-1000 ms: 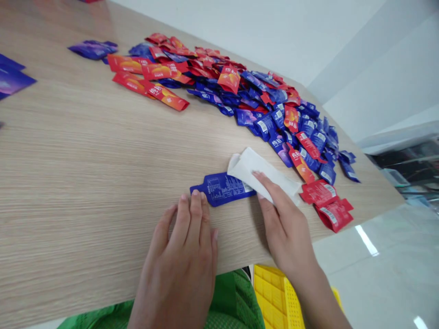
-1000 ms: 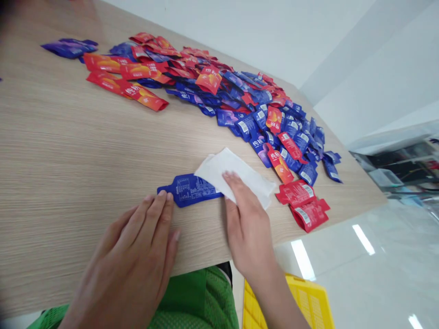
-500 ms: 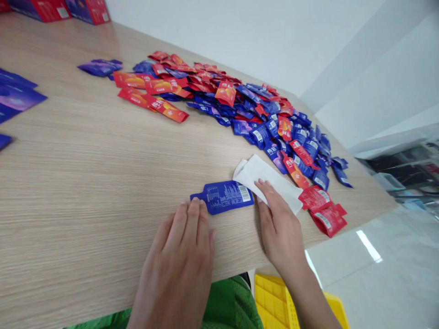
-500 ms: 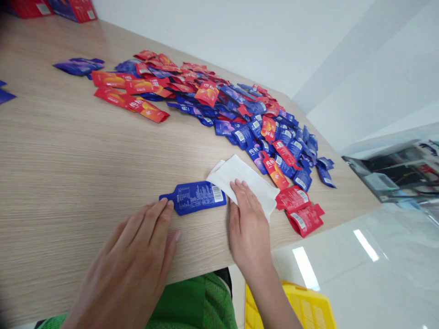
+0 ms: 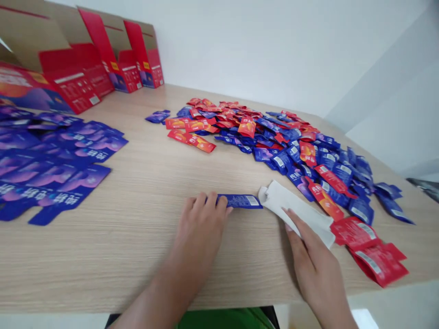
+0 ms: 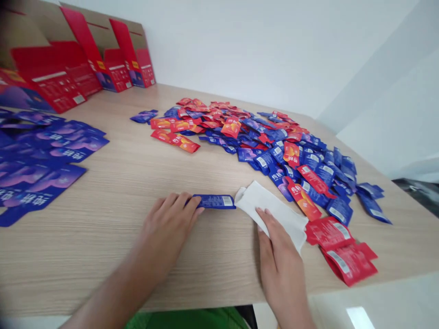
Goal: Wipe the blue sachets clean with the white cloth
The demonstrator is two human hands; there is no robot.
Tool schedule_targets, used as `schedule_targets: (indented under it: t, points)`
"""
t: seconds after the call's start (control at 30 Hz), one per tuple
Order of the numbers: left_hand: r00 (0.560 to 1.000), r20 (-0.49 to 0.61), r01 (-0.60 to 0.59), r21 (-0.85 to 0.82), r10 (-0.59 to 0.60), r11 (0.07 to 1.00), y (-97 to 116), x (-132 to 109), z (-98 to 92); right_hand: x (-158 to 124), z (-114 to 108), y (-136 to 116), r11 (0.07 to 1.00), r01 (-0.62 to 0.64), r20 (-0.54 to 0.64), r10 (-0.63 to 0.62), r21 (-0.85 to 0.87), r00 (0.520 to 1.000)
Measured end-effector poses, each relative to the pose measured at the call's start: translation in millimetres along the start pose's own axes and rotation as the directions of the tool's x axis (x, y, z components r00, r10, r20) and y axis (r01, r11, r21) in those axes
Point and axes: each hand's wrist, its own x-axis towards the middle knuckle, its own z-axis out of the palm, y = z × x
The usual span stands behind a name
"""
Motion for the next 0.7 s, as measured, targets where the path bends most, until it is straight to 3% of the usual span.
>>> schedule_targets:
  t: [0.17,0.3,0.4,0.47,0.53,0.63,0.7]
  points:
    - [0.975,0.007,0.223,-0.002,-0.223,0.975,-55,8,-19.3,0,4,7,0.999,0.038,-0.003,-0.038,-0.020,0.999]
    - [0.904,-0.034,0.426,0.023,-0.425,0.904,-111,11,-25.6,0,8,12,0.996,0.082,-0.008,-0.082,-0.035,0.997]
    - [0.862,-0.118,0.500,0.043,-0.493,0.865,-136,9,-25.0,0,10,15,0.992,0.116,-0.011,-0.116,-0.039,0.993]
    - [0.862,-0.182,0.488,0.049,-0.473,0.871,-139,7,-21.9,-1,11,18,0.991,0.128,-0.010,-0.128,-0.045,0.992]
    - [0.897,-0.202,0.411,0.054,-0.393,0.910,-134,6,-15.9,-1,12,20,0.990,0.134,-0.006,-0.134,-0.049,0.991]
    - [0.961,-0.152,0.241,0.051,-0.231,0.969,-128,9,-3.0,-1,13,23,0.987,0.148,0.009,-0.147,-0.056,0.989]
    - [0.977,-0.125,0.178,0.056,-0.170,0.982,-134,14,4.8,-1,13,24,0.985,0.160,0.008,-0.160,-0.064,0.987]
